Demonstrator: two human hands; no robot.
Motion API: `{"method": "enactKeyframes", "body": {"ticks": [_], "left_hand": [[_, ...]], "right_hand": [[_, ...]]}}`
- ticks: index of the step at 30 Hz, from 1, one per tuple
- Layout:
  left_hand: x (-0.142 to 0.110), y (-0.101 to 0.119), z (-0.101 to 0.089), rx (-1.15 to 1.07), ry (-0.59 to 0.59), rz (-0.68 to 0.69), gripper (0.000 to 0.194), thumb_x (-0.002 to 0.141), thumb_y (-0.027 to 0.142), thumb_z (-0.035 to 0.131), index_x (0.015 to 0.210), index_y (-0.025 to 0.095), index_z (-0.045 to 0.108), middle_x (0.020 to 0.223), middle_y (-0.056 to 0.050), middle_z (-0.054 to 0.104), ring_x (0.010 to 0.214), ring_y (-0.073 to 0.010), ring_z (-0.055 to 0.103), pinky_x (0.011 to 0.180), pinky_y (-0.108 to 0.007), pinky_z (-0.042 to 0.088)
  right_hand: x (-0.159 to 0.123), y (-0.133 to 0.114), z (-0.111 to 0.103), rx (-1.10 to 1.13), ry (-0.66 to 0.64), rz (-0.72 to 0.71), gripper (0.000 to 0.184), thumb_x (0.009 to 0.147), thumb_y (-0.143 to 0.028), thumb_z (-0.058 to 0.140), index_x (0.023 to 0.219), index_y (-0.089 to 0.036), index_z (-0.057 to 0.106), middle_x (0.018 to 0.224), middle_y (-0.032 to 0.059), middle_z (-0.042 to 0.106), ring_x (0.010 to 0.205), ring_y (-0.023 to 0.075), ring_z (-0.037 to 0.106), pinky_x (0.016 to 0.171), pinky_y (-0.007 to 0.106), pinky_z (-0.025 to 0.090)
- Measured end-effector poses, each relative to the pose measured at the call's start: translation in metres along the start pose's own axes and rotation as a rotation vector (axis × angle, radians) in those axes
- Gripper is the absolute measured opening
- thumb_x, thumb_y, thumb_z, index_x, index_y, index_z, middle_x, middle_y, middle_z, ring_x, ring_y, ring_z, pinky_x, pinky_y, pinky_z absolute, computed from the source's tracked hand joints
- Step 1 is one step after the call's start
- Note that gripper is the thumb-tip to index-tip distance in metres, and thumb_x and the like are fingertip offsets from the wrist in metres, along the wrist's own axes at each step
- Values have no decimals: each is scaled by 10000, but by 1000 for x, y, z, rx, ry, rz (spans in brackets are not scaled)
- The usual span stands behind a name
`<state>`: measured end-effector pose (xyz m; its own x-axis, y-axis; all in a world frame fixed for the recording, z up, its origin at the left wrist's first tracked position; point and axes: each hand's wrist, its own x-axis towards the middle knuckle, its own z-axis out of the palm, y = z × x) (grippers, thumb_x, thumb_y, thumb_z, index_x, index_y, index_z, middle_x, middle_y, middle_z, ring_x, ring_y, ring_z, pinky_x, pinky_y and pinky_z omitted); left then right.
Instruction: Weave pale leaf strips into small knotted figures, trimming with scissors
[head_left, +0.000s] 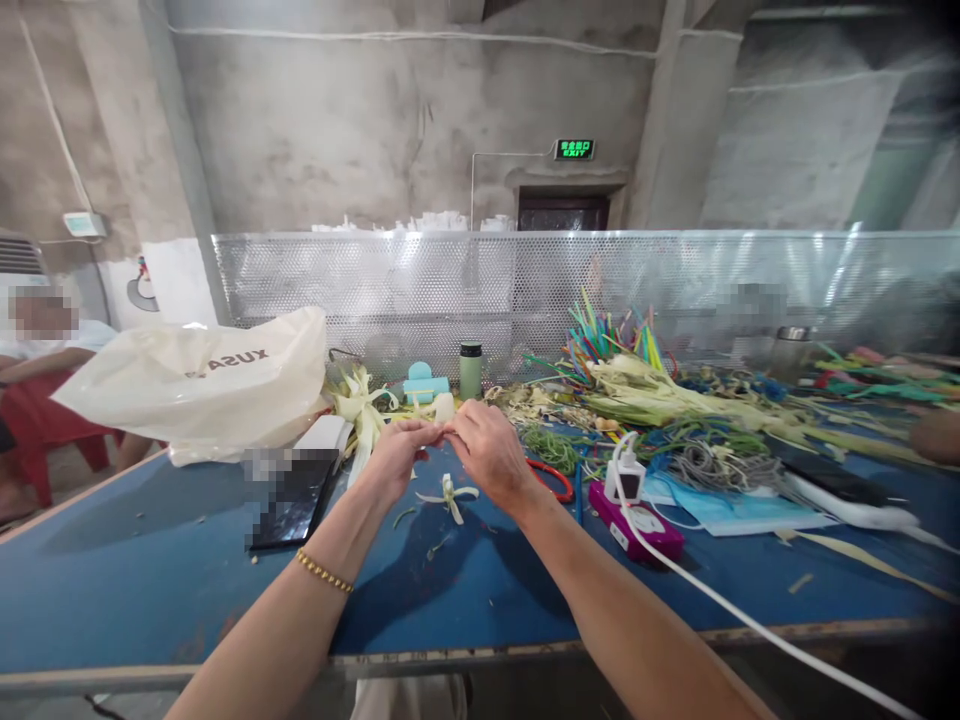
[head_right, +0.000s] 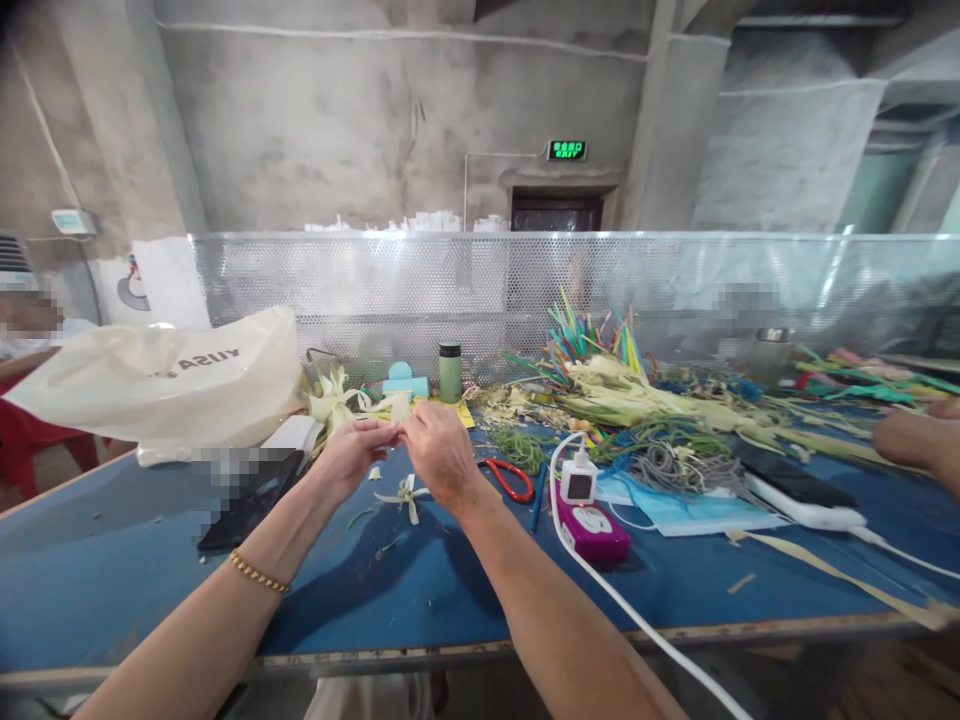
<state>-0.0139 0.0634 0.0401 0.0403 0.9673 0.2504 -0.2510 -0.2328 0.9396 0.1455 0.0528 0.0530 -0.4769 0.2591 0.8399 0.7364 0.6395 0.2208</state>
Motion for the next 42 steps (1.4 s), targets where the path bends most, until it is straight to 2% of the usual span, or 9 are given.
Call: {"method": "enactKeyframes", "body": {"ticks": [9,13,19,26,29,32,35,38,42], "left_hand": [[-4,6,4,-76,-63,-30,324,571,392,830,638,105,697,645,-68,657,593,-131,581,512,-232,343],[-5,6,5,-79,-104,-82,312,560,361,833,676,98,711,690,-85,684,606,-151,614,530,-246,386],[-7,7,5,-63,-119,-68,281,570,328,825,684,94,720,670,-86,686,569,-138,597,539,-246,399],[-8,8,6,27,-198,33,277,633,342,801,700,83,728,628,-88,662,572,-124,553,567,-250,395],[-8,7,7,106,-162,118,247,650,331,787,675,95,721,602,-67,646,559,-113,522,570,-249,382],[-7,7,7,156,-144,182,253,677,349,761,635,106,704,571,-58,633,542,-114,514,572,-252,378],[-5,7,6,145,-131,201,276,698,377,737,636,110,697,581,-62,641,539,-117,524,574,-255,384],[-4,7,6,112,-84,197,293,707,400,720,649,114,693,608,-71,658,545,-125,541,573,-257,389],[-7,8,9,140,-44,229,304,725,411,697,616,129,669,553,-46,622,517,-117,501,553,-252,368]], "right_hand": [[-1,0,2,-122,44,-57,308,981,-208,433,735,-152,610,749,69,558,719,186,445,687,318,309],[-2,1,4,-175,12,-68,303,973,-184,419,734,-150,601,743,74,547,708,194,432,683,326,298],[-4,-3,0,-123,-60,-7,235,938,-166,444,770,-144,607,802,92,562,746,209,455,697,327,320],[-3,0,-1,24,-135,226,115,890,-195,554,809,-154,626,860,81,593,754,182,517,691,293,363],[-3,2,2,84,-139,343,100,857,-220,611,776,-164,623,818,63,601,713,167,531,648,275,369],[-3,5,4,187,-83,384,141,844,-243,634,725,-171,610,766,47,608,672,151,536,635,262,385],[-2,10,2,328,-31,411,241,862,-307,617,661,-179,584,700,30,603,631,139,530,618,253,397],[0,14,-1,479,14,513,299,910,-371,533,692,-177,599,654,25,611,596,135,527,585,247,397],[3,8,-1,718,-86,543,280,888,-403,543,788,-166,654,713,38,678,604,137,572,586,240,426]]}}
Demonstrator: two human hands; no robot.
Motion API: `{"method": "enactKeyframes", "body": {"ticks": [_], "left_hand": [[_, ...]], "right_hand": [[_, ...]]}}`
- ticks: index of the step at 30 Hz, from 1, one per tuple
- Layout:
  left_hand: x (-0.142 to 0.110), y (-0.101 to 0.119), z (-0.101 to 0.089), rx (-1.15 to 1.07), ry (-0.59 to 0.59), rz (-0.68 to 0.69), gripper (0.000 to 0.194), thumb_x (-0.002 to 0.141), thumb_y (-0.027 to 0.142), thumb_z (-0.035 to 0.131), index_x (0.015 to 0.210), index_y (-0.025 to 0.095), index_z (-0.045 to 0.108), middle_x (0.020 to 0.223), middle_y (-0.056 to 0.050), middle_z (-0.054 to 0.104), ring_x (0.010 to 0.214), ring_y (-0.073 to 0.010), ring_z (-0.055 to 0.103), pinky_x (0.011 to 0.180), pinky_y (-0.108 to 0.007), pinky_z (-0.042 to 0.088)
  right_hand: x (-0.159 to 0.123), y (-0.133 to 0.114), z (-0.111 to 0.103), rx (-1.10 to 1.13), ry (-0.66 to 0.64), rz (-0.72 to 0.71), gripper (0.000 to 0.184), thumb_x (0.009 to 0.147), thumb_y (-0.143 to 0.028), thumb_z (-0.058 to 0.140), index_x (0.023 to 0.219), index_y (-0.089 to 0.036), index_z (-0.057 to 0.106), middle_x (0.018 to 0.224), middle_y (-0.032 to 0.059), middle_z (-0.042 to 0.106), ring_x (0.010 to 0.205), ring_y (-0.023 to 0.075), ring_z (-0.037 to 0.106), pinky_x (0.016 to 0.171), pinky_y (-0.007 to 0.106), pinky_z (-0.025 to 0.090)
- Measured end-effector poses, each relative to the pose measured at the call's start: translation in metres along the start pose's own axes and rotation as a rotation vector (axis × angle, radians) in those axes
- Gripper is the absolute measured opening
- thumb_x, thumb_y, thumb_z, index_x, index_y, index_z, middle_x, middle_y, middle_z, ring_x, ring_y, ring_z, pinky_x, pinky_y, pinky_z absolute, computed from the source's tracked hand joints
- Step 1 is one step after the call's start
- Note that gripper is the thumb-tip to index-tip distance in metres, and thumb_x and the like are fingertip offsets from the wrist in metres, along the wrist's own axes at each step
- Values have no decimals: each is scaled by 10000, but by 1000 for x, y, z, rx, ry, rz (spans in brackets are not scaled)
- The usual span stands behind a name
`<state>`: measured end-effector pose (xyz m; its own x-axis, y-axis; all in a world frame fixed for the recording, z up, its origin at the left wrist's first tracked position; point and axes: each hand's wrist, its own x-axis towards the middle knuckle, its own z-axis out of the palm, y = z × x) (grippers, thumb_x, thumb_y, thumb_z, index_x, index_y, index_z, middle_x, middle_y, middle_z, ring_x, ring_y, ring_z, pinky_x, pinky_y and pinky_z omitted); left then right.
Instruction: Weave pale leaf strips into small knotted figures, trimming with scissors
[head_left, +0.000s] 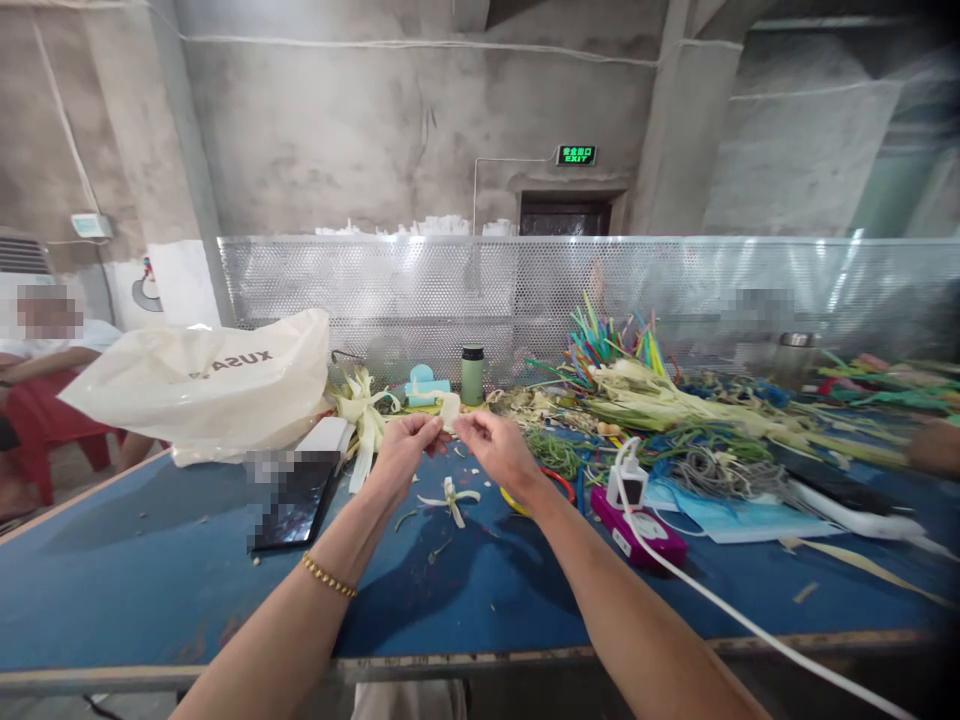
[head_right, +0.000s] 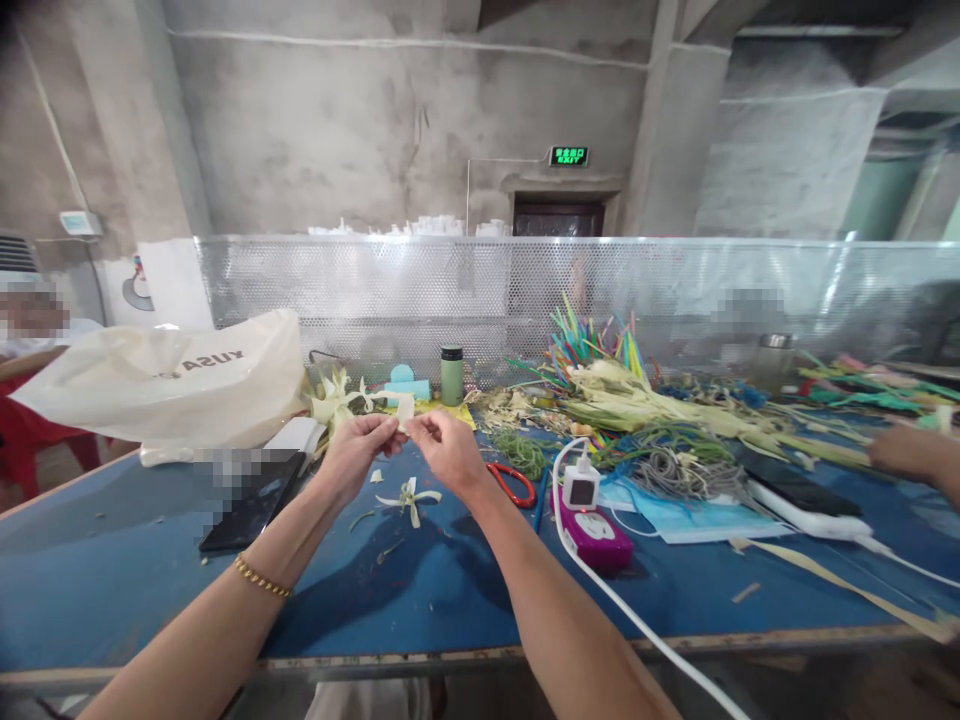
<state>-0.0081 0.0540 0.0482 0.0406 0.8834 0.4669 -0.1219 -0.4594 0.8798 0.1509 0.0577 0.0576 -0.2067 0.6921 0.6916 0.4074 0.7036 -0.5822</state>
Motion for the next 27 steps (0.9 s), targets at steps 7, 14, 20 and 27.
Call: {"method": "enactKeyframes", "body": {"ticks": [7,14,20,27], "left_hand": [[0,-2,4,156,-19,12,342,781,414,637,584,135,656,511,-33,587,480,-107,458,511,-248,318],[-2,2,7,115,-12,60,277,727,379,708,617,131,649,559,-27,601,510,-110,502,510,-239,346],[-2,-1,2,-68,-45,-77,237,639,319,767,631,112,650,619,-62,649,513,-108,536,513,-239,370],[4,-9,-3,-210,69,-281,230,577,257,774,563,123,588,515,-12,558,429,-65,444,438,-217,289]], "right_hand": [[-1,4,9,-76,67,1,156,811,-250,572,680,-168,597,635,26,656,560,127,542,585,241,416],[0,7,7,-96,52,37,167,795,-236,570,641,-171,567,583,8,609,530,122,508,540,235,380],[0,7,4,-148,13,-12,219,853,-273,558,659,-178,592,581,6,610,532,127,512,545,241,377],[-4,3,-2,-418,157,-329,140,924,-251,540,880,-174,648,827,53,626,738,155,571,701,265,413]]}}
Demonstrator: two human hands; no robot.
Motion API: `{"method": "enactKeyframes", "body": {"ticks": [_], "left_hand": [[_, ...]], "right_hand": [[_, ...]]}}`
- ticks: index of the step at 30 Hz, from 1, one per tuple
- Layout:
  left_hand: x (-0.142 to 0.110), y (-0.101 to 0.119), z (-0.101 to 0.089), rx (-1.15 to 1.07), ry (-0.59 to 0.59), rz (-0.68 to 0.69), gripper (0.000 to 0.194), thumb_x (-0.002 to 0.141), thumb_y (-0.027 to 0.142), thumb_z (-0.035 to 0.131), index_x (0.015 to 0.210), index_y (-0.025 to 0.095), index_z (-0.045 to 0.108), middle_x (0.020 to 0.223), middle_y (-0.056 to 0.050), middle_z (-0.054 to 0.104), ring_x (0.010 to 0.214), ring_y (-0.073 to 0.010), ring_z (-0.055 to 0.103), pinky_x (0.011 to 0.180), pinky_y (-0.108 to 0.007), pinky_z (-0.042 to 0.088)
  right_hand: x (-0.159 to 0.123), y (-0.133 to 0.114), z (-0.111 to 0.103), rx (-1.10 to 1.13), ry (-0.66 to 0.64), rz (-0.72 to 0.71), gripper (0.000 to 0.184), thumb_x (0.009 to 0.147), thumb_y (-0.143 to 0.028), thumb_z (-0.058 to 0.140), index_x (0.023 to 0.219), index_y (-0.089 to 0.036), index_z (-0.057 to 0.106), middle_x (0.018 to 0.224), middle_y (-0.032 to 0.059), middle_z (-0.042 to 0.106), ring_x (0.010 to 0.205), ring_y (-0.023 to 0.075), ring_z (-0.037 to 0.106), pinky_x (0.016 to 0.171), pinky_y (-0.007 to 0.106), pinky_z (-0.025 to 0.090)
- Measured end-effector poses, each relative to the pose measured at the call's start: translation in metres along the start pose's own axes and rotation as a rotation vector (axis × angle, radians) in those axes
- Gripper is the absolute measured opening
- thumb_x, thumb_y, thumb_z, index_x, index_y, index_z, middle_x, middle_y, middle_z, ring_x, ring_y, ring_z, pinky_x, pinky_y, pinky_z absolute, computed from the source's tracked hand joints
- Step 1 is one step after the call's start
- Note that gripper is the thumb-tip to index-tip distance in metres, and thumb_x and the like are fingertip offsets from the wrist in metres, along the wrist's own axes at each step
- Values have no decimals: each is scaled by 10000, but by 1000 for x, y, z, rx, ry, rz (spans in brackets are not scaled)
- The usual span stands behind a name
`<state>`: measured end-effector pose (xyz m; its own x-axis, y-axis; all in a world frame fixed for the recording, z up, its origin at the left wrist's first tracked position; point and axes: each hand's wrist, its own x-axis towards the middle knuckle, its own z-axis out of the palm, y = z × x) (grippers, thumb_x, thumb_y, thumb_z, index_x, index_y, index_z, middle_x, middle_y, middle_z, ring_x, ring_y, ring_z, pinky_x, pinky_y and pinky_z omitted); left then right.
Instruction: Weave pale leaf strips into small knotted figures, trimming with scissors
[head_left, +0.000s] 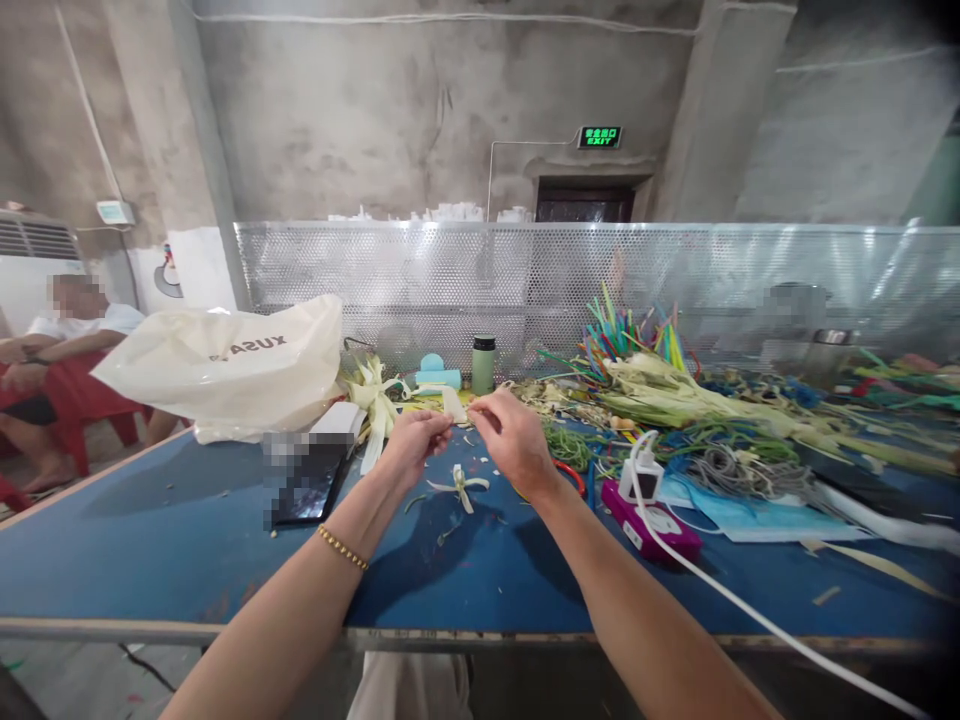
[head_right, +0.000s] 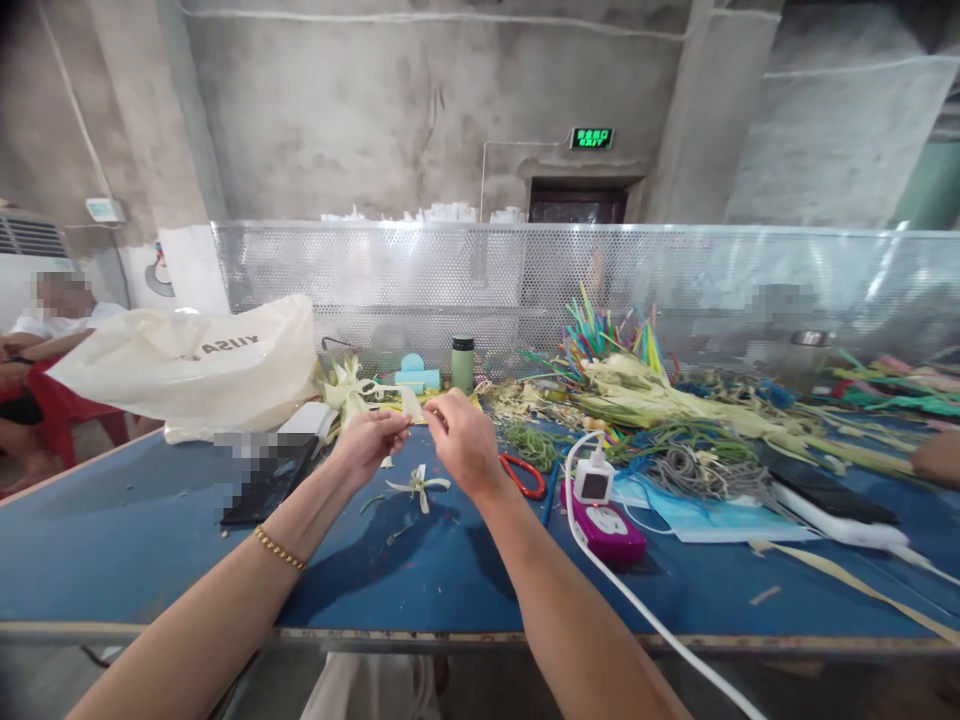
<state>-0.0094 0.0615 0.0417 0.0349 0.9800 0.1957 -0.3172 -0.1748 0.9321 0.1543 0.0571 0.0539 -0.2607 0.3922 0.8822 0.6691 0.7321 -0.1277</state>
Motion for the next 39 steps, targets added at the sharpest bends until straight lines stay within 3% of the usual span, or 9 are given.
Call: {"method": "enactKeyframes", "body": {"ticks": [4,8,15,19,24,30,39], "left_hand": [[-2,0,2,-23,-57,20,239,565,249,764,533,131,558,480,17,483,428,-57,400,429,-221,248],[-4,2,3,-54,-103,-29,213,564,228,738,522,135,551,461,33,440,424,-56,372,439,-228,255],[-3,5,4,-74,-64,-111,156,536,179,682,487,147,538,436,39,419,413,-61,349,426,-228,250],[-3,2,3,-8,-61,-39,126,560,201,697,526,130,599,460,17,482,428,-73,408,436,-232,281],[-4,1,2,3,-74,-12,134,588,222,720,616,106,660,560,-26,589,469,-81,477,466,-228,325],[-7,3,5,81,-124,54,218,614,284,772,633,98,661,590,-39,610,476,-82,496,490,-231,356],[-11,4,7,260,-130,178,262,644,336,792,656,103,674,586,-33,622,509,-90,510,516,-231,379]], "right_hand": [[-1,-7,2,-202,-122,-188,166,941,-247,538,899,-170,678,852,69,599,781,175,537,709,294,374],[0,-9,3,-351,-147,-257,260,978,-254,475,834,-149,664,802,75,585,757,185,494,692,318,326],[0,-13,2,-432,-174,-345,271,972,-131,409,800,-151,617,799,83,572,776,207,469,716,340,315],[-2,-13,6,-423,-172,-270,232,941,-127,442,775,-151,603,790,88,566,760,212,472,703,332,334],[-5,-8,9,-257,-180,-52,120,914,-172,521,827,-155,602,876,87,586,800,196,524,716,296,379],[-3,-3,10,-132,-240,192,99,894,-192,558,818,-172,619,891,71,611,798,174,562,717,272,393],[1,-4,10,-122,-299,310,125,879,-202,551,790,-175,634,890,81,655,842,186,582,755,279,395]]}}
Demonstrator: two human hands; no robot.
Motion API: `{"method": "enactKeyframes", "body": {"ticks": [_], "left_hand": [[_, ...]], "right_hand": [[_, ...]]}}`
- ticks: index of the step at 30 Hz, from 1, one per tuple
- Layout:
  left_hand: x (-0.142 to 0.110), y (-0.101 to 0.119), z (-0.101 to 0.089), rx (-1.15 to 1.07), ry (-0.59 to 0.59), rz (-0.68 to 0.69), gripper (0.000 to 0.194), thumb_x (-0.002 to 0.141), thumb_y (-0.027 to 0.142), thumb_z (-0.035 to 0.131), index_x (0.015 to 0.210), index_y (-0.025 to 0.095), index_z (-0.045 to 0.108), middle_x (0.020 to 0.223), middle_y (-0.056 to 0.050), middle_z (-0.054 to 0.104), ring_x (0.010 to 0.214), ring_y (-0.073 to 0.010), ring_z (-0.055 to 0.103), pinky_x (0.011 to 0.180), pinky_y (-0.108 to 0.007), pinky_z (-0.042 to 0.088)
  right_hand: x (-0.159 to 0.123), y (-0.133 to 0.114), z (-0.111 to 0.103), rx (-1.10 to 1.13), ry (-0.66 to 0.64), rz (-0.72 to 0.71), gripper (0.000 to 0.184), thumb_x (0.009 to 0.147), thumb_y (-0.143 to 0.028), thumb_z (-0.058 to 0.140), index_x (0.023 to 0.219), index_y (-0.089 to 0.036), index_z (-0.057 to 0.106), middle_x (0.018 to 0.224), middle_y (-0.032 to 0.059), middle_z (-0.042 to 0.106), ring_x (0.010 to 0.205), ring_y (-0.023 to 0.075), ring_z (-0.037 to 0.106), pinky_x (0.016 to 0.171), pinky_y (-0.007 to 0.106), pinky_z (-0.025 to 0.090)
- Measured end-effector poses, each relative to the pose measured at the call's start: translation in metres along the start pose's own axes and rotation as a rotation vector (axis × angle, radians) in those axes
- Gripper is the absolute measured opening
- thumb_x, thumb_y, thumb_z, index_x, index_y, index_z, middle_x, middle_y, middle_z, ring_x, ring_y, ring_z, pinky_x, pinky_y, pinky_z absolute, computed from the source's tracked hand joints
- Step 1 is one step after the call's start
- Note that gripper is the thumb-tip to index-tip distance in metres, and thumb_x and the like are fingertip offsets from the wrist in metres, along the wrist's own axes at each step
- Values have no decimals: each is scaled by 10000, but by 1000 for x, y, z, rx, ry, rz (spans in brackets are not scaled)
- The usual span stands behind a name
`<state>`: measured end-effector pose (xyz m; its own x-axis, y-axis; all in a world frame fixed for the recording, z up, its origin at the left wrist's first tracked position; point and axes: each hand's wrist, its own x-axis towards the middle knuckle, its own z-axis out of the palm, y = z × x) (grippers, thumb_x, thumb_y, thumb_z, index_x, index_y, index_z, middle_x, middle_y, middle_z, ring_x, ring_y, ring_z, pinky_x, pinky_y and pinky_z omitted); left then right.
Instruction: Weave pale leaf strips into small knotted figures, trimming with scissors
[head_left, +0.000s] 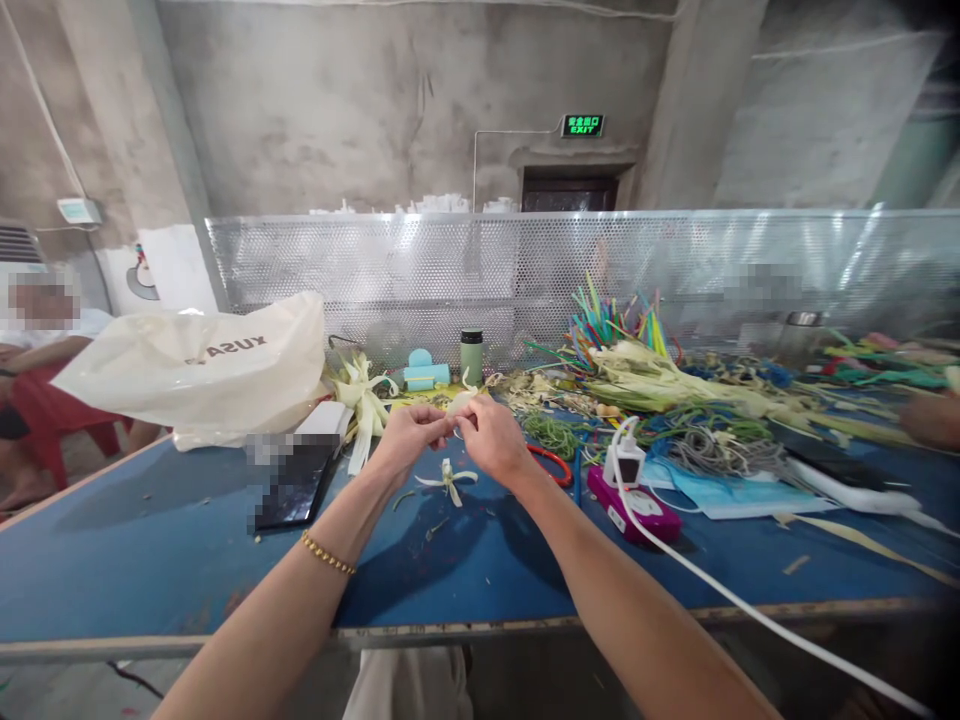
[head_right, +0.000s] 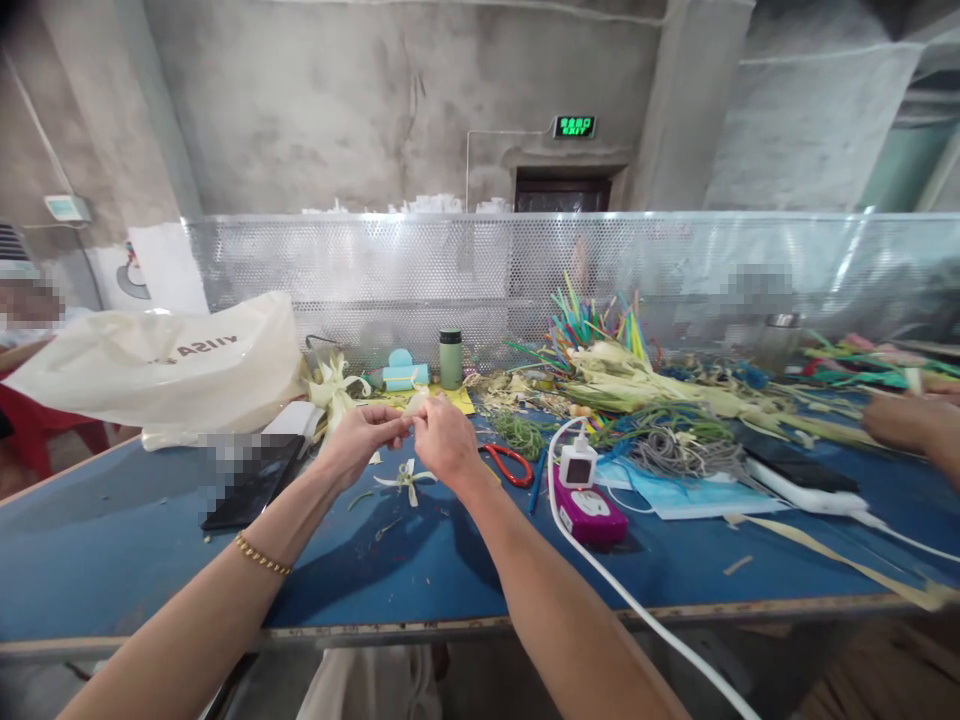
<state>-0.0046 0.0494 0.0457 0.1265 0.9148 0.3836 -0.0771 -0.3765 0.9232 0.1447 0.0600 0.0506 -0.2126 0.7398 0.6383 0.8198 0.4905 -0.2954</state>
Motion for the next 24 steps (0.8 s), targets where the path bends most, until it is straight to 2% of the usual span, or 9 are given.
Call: {"method": "enactKeyframes", "body": {"ticks": [7,10,15,17,21,24], "left_hand": [[1,-5,3,-32,83,38,242,646,303,770,596,105,640,532,-25,598,476,-90,503,493,-229,369],[3,-6,2,-65,110,12,224,628,276,766,576,108,628,515,-25,590,460,-91,502,484,-231,360],[6,-4,-3,-170,114,-29,231,592,282,769,551,120,610,497,-14,573,432,-88,484,475,-237,343],[6,-3,-3,-157,108,-27,236,597,289,767,550,121,608,497,-13,568,432,-86,480,471,-235,331],[4,-3,-2,-91,94,-3,218,624,268,735,543,125,592,484,-6,549,429,-78,460,466,-229,299],[3,-2,-2,-100,86,1,228,640,270,724,531,126,585,464,3,521,421,-68,429,460,-227,278]], "right_hand": [[-3,-7,0,4,6,22,119,869,-196,550,791,-168,634,905,84,670,834,181,587,727,271,381],[-1,-6,-1,41,18,22,136,846,-212,585,722,-168,618,823,68,670,768,166,574,702,261,373],[6,5,-8,249,68,84,297,895,-324,527,649,-167,579,650,30,622,628,133,521,612,239,355],[6,7,-9,354,42,72,351,913,-367,488,642,-162,575,619,17,597,607,125,510,588,233,348],[3,3,-3,475,-54,18,342,855,-403,561,618,-156,556,562,-11,544,560,109,471,549,227,325],[1,-1,0,492,-43,4,313,838,-377,569,611,-166,526,550,-18,528,547,105,455,543,225,322]]}}
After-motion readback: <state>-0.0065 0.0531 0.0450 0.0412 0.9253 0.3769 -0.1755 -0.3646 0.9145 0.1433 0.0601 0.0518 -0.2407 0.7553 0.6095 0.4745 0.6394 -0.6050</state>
